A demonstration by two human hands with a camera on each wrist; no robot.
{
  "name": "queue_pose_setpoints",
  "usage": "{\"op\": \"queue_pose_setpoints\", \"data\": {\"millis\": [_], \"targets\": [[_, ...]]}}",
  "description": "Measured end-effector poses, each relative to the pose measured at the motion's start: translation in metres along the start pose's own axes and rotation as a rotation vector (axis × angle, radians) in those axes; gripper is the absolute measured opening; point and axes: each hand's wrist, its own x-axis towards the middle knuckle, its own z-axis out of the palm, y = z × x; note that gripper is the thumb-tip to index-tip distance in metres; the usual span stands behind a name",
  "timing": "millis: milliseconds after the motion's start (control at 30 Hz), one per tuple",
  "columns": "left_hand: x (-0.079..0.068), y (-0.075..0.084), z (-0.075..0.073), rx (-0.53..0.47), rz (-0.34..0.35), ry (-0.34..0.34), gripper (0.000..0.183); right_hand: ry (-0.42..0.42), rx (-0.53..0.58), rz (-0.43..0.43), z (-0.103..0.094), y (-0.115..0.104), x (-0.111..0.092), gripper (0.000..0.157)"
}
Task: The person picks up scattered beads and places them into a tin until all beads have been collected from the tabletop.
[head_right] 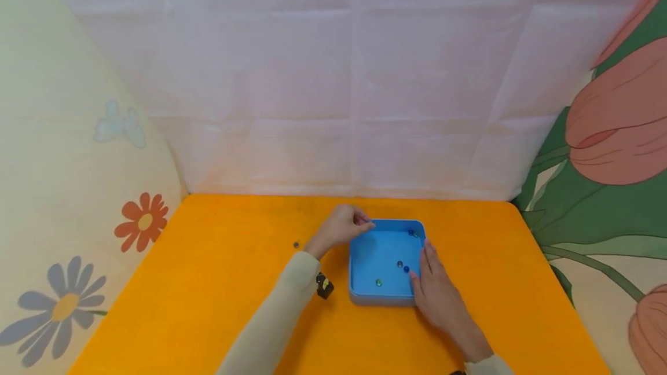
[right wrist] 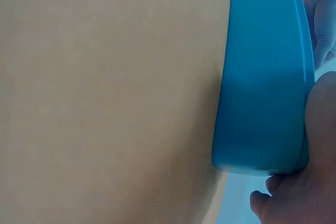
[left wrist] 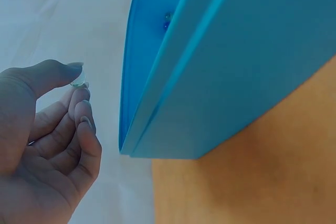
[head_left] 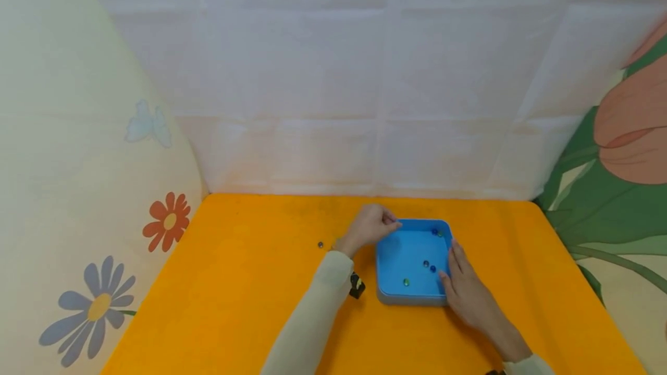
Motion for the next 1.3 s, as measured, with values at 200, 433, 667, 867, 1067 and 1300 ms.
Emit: {"op": "queue_pose_setpoints", "data": {"millis": [200,433,667,867,1067,1300], "targets": [[0.004,0.005,0.007,-0.018,-0.028,-0.015,0.025,-0.002,-0.01,0.003,0.0,0.0,-0.001,0.076],[0.008,0.01,0.014,-0.016,-0.007,-0.018,0.026,-0.008,-0.01,0.007,0.0,-0.001,-0.001,0.077],[0.011,0.017,0.018,-0.033,0.002,-0.015,0.027,-0.01,-0.009,0.01,-0.001,-0.002,-0.001,0.077],[0.015,0.022,0.022,-0.041,0.006,-0.015,0.027,-0.002,0.001,0.0,-0.002,-0.002,-0.001,0.077],[0.017,0.028,0.025,-0.05,0.017,-0.019,0.028,-0.001,-0.001,0.003,-0.002,-0.002,-0.001,0.077],[0.022,0.028,0.032,-0.051,0.031,-0.02,0.028,0.0,-0.003,0.011,-0.002,-0.004,-0.001,0.076]]}}
